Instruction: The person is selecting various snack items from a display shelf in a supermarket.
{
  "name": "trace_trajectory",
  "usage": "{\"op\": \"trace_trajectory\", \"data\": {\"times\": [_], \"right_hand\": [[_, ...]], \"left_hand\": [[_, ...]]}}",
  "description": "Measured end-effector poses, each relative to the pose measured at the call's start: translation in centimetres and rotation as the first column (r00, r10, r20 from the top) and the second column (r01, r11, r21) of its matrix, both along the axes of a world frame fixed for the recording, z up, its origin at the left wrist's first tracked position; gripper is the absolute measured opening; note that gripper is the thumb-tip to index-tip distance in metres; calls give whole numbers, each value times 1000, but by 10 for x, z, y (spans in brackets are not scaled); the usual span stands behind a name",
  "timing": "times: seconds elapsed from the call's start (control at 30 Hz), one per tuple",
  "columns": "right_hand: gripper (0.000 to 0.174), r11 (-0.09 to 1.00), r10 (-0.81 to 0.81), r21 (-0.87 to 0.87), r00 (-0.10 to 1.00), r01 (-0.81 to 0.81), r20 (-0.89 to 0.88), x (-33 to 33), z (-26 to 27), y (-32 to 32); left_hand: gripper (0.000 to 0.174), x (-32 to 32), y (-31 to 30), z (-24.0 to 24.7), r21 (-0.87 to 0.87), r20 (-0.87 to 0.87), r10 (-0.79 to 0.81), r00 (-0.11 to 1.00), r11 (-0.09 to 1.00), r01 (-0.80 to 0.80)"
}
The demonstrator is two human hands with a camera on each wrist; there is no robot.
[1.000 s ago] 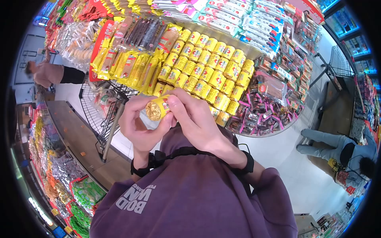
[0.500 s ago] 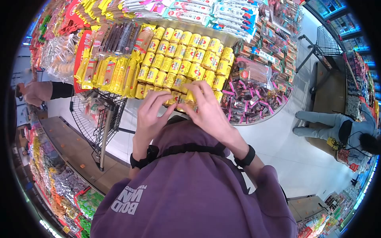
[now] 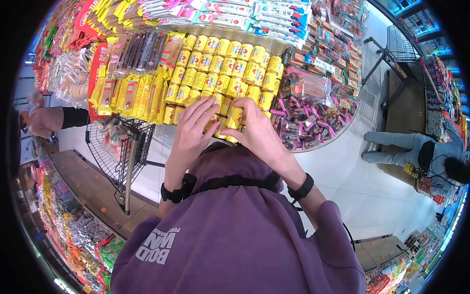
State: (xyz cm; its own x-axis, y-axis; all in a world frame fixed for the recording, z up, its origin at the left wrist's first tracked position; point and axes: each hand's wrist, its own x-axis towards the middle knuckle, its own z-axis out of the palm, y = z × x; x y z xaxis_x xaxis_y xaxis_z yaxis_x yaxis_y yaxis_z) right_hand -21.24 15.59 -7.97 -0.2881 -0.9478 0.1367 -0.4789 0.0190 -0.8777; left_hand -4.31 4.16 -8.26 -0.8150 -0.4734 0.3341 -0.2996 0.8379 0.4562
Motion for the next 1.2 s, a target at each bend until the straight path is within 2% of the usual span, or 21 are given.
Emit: {"op": "trace_trajectory", "data": {"times": [0.03,0.13,0.23,0.33,0.43,0.63,0.73,0.83,0.93,1.03,1.13,1.2], "right_hand": [[59,1000,-4,-12,1000,4,6,-1,0,-1],[61,992,-30,-129,985,8,-170,-2,-3,-6],[59,986,-65,-168,948,12,-310,1,-1,-11],[56,993,-74,-114,922,33,-380,2,13,-11],[53,998,-25,-68,950,4,-311,-4,8,-5],[42,994,-56,-103,957,27,-284,-9,-3,-9],[33,995,-61,76,998,60,7,3,-4,-14],[25,998,-69,-11,992,68,-106,8,-13,-17],[19,989,-68,-138,990,52,-120,3,-11,-11],[15,986,-58,-161,984,31,-167,-1,-17,-10],[17,997,-55,-62,983,45,-177,-1,-15,-10],[18,990,-75,-139,958,37,-277,-7,-4,-10]], "left_hand": [[43,0,0,0,5,-2,2,1000,1000,-2],[42,1,-2,-1,-7,15,2,1000,1000,-2],[41,2,-2,0,9,31,-3,1000,1000,2],[41,2,-1,1,23,12,4,1000,1000,-4],[41,2,-2,-2,11,16,7,1000,1000,-7],[40,2,-2,0,15,25,13,1000,1000,-13],[40,2,-1,0,21,31,17,999,1000,-18],[38,1,-2,-1,2,29,10,1000,1000,-10],[36,0,-2,-1,4,26,16,1000,1000,-16],[35,-1,-1,-2,25,16,19,1000,1000,-19],[36,-1,-2,-3,47,20,19,1000,999,-20],[36,-2,-4,-5,57,16,15,1000,998,-16]]}}
